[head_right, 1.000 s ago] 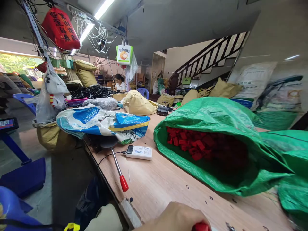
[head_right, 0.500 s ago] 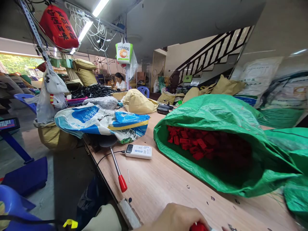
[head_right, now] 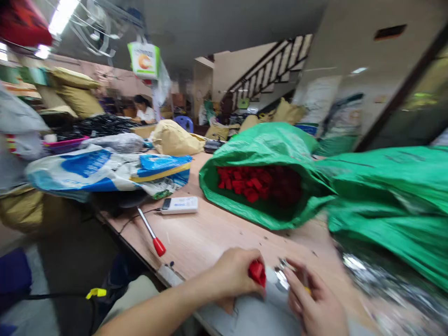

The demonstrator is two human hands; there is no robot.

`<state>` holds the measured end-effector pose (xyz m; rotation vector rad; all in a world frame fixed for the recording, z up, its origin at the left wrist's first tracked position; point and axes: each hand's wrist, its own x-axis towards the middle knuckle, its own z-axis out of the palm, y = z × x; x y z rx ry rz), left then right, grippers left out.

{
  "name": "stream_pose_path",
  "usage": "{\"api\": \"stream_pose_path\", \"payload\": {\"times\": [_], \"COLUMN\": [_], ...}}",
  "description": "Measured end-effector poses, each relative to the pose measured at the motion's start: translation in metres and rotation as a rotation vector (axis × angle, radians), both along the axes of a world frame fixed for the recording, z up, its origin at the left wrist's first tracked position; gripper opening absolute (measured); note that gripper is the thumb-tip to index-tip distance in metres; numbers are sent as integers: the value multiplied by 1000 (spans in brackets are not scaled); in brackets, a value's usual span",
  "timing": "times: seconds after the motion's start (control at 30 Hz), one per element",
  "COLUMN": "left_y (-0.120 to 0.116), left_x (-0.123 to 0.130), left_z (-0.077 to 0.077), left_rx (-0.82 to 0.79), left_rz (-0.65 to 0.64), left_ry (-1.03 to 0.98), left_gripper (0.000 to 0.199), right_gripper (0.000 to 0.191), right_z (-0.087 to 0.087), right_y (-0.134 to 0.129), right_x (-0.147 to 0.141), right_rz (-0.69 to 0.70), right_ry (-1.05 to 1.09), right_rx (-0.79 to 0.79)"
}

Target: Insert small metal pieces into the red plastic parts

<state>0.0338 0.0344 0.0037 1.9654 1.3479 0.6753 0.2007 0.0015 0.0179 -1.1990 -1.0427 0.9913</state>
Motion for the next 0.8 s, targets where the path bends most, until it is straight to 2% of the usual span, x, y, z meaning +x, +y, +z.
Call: {"api": "stream_pose_path", "payload": {"times": [0.07,0.13,0.2,0.3,0.4,0.5,0.6,0.8], "left_y": [-5,-9,-13,-18,-22,-25,-26,-24], "left_x": [0,-3,-6,-9,-9,-7,-6,-11], "left_z": [3,2,0,0,4,6,6,2], "left_rx": [5,-1,20,91,155,226,313,473], "left_rz": [24,64,109,88,103,56,6,14], "left_ry": [-52,-210,-340,-418,-428,-429,-434,-354], "left_gripper": [48,38,30,28,27,24,20,16], "right_gripper": [51,54,51,42,36,29,22,17], "right_z": [1,1,0,0,0,0,1,2], "right_y": [-4,-6,-8,-11,-15,-17,-18,-21], "right_x": [-4,-7,-10,-14,-17,-19,-22,-28], "right_rz": [3,-11,-10,-41,-48,-30,-33,-43], "right_ry": [72,90,59,-47,-156,-204,-278,-412], "right_rx": [-84,-89,-76,-51,-45,-20,37,94]}}
